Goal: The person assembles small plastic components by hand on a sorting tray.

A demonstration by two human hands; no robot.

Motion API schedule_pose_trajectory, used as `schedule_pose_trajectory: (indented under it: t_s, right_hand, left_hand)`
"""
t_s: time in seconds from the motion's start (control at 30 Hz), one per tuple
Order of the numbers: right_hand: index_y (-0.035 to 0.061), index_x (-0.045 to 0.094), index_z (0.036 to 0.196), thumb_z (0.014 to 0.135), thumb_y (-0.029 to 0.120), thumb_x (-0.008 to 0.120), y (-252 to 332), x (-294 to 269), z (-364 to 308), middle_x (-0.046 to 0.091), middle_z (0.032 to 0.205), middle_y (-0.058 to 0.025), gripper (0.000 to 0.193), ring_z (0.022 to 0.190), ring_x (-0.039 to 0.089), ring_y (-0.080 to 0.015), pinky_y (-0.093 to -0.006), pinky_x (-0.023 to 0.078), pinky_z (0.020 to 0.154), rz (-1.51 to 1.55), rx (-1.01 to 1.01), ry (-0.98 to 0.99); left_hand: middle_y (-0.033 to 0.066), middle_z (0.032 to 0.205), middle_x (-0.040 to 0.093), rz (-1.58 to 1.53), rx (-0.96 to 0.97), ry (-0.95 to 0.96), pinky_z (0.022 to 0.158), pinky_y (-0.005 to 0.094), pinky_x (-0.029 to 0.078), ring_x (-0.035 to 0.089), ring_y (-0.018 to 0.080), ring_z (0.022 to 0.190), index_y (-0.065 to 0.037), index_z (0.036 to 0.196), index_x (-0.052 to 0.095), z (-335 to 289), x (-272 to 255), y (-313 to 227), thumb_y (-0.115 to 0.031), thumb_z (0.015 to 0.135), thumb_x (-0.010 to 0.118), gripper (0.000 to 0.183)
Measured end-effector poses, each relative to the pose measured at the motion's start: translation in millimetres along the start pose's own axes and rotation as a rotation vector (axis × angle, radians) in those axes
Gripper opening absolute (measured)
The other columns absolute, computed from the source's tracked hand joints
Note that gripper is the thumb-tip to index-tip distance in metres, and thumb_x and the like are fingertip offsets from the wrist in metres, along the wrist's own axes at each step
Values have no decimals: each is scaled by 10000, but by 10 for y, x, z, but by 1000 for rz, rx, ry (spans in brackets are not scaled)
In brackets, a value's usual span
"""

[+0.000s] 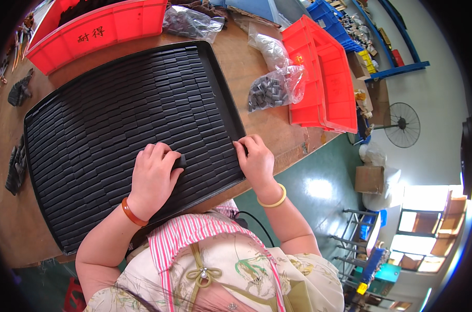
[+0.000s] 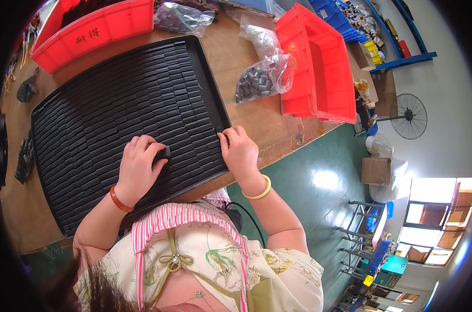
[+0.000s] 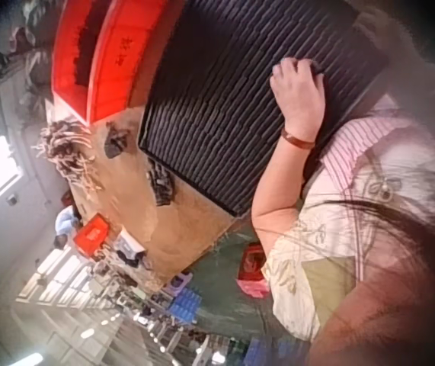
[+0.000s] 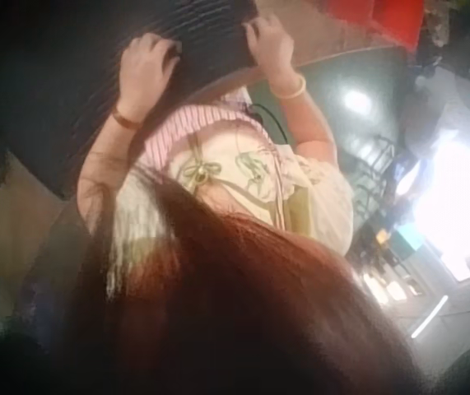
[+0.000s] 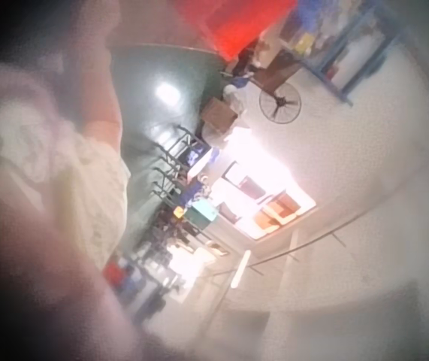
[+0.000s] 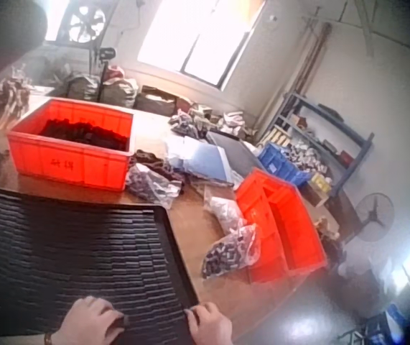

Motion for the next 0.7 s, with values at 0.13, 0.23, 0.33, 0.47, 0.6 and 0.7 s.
schedule_pose_trajectory:
  t_s: [0.13,0.23,0.33,0.47,0.6,0.7]
  right_hand:
    - [79,687,897,899,180,685,-53,-110,25,615,888,-94,101,695,647,-307,-393,515,612,46,6,-29]
    - [85,689,899,898,176,687,-83,-146,46,612,856,-87,91,698,642,-295,-389,512,611,103,24,11]
    - [87,678,891,887,188,700,-60,-97,1,613,843,-79,104,695,641,-288,-387,509,611,51,-1,113]
    - [84,658,871,874,217,714,-50,-94,-43,616,837,-78,144,704,640,-292,-393,509,619,68,91,226]
    - [86,642,853,870,256,712,-123,-50,-104,637,860,-84,185,745,648,-306,-414,520,648,-66,133,288]
    - [86,641,849,875,269,704,-117,-53,-100,650,866,-90,195,776,657,-311,-424,526,664,-114,127,295]
  left_hand:
    - [78,1019,567,40,-25,20,887,391,432,537,275,985,-72,1012,661,-1,39,40,-78,746,779,291]
    - [76,1011,566,32,-27,17,878,387,432,537,271,981,-72,995,659,10,37,45,-77,749,777,273]
    - [71,982,574,8,-20,-14,859,385,439,545,266,955,-69,957,662,9,15,47,-68,757,768,226]
    - [57,922,602,-32,30,-117,821,378,455,567,262,893,-65,884,670,39,-40,17,-42,773,744,135]
    - [59,909,620,-80,30,-145,803,382,465,581,265,866,-60,869,670,43,-82,-6,-28,781,730,111]
    - [67,907,628,-116,34,-136,789,388,473,590,271,862,-53,873,669,41,-78,0,-25,787,725,106]
Point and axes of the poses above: each hand's wrist, its own z-axis towards the middle knuckle, its own x-axis out of the palm, y = z × x, the point moved 7 cm from there along z, towards the middle knuckle
